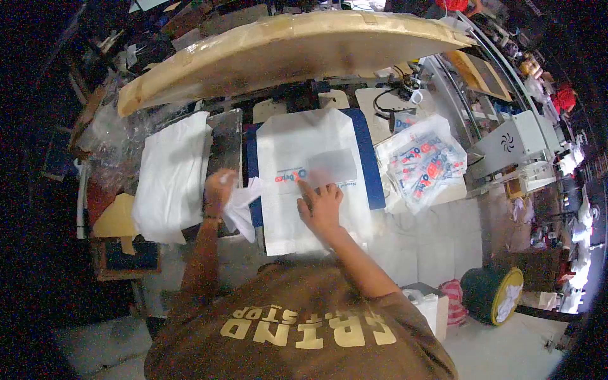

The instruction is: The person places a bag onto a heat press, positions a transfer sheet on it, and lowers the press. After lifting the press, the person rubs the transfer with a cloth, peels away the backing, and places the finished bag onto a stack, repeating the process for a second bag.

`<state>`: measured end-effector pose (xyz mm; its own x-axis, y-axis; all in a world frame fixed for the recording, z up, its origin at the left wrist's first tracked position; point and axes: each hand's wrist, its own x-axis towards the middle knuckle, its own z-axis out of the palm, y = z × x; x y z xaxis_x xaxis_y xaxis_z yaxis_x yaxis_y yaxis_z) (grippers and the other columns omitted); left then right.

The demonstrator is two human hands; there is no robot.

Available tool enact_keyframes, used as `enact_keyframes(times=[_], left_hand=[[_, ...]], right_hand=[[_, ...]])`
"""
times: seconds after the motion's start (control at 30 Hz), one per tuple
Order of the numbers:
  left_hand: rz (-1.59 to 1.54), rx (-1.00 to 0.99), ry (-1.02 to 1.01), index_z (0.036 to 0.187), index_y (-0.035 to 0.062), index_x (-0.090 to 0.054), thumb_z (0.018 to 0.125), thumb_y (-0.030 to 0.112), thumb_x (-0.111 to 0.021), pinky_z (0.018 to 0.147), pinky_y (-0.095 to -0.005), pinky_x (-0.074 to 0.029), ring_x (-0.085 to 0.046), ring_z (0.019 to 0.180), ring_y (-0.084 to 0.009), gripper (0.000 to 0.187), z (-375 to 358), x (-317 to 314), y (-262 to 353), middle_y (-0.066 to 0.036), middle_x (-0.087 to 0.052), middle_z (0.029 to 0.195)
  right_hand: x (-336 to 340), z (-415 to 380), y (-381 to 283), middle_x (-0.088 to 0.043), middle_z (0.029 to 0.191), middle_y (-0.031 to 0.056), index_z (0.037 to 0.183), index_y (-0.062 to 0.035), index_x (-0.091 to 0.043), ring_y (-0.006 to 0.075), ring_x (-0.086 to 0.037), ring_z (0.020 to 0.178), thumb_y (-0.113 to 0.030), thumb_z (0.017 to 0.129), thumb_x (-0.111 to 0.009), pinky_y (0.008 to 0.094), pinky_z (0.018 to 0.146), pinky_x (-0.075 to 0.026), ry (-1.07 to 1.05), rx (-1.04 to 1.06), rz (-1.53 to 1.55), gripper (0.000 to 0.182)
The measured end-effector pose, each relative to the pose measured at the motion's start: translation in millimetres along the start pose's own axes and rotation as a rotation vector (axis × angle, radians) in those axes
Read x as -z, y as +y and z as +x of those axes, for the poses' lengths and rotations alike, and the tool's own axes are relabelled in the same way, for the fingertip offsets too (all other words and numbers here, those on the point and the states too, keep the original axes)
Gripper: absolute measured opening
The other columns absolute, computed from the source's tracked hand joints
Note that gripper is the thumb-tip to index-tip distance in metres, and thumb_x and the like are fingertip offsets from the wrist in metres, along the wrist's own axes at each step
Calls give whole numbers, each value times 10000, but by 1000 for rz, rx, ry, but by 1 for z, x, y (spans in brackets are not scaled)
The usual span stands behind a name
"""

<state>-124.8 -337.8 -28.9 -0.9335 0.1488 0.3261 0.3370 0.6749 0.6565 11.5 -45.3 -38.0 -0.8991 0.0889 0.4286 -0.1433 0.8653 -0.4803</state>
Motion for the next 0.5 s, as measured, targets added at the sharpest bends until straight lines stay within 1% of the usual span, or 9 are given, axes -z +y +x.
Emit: enact_keyframes(times=[0.07, 0.13, 0.17, 0.27, 0.33, 0.37, 0.43, 0.47, 0.5], left_hand=[[33, 2, 74, 1015, 59, -763, 942, 241, -674, 794, -483, -557, -708, 888, -403, 215, 0, 23, -40, -190, -745, 935], [275, 102, 132, 1116, 39, -746, 921, 209, -710, 856, -480, -538, -691, 963, -411, 262, -7, 27, -73, -218, -731, 1019], [274, 107, 138, 1116, 39, -746, 921, 209, -710, 856, -480, -538, -691, 963, -411, 262, -13, 27, -79, -218, -731, 1019], [388, 162, 79, 1219, 16, -707, 889, 210, -752, 942, -477, -512, -645, 1091, -422, 385, -28, 26, -69, -259, -677, 1169], [492, 70, 138, 1282, 14, -678, 872, 222, -776, 1013, -481, -481, -591, 1194, -432, 470, -37, 21, -66, -265, -619, 1279], [491, 71, 137, 1282, 14, -678, 872, 222, -776, 1013, -481, -481, -591, 1194, -432, 470, -39, 18, -64, -265, -619, 1279], [286, 99, 114, 1271, 14, -690, 863, 219, -791, 1054, -486, -468, -579, 1226, -442, 468, -41, 11, -62, -264, -610, 1315], [284, 97, 114, 1271, 14, -690, 863, 219, -791, 1054, -486, -468, -579, 1226, -442, 468, -44, 8, -60, -264, -610, 1315], [215, 73, 86, 1270, 18, -696, 859, 212, -797, 1066, -481, -463, -577, 1235, -439, 465, -45, 6, -53, -263, -611, 1319]], right_hand=[[4, -2, 0, -588, 1282, 197, 1421, -196, -641, 394, -491, 1197, -324, 908, -697, 568, 1082, -283, -22, 19, 30, 531], [6, -2, -4, -547, 1421, 209, 1488, -156, -571, 418, -493, 1248, -294, 915, -719, 550, 1086, -318, -156, -11, 60, 607], [6, 0, -8, -547, 1421, 209, 1488, -156, -571, 418, -493, 1248, -294, 915, -719, 550, 1086, -318, -159, -4, 59, 607], [5, 1, -19, -505, 1499, 237, 1520, -116, -529, 453, -484, 1309, -276, 913, -745, 523, 1083, -366, -79, 164, 220, 664], [-3, -4, -27, -455, 1562, 242, 1504, -84, -529, 459, -465, 1368, -253, 895, -770, 504, 1082, -397, -230, 101, 275, 676], [-7, -6, -30, -455, 1562, 242, 1504, -84, -529, 459, -465, 1368, -253, 895, -770, 504, 1082, -397, -231, 101, 273, 676], [-12, -10, -36, -611, 1337, 208, 1538, -59, -472, 410, -561, 1163, -356, 931, -723, 523, 987, -394, -141, 327, 253, 721], [-18, -17, -38, -614, 1353, 205, 1509, -48, -507, 414, -547, 1221, -398, 953, -694, 527, 992, -392, -269, 320, 141, 684], [-20, -20, -42, -614, 1353, 205, 1509, -48, -507, 414, -547, 1221, -398, 953, -694, 527, 992, -392, -266, 317, 139, 684]])
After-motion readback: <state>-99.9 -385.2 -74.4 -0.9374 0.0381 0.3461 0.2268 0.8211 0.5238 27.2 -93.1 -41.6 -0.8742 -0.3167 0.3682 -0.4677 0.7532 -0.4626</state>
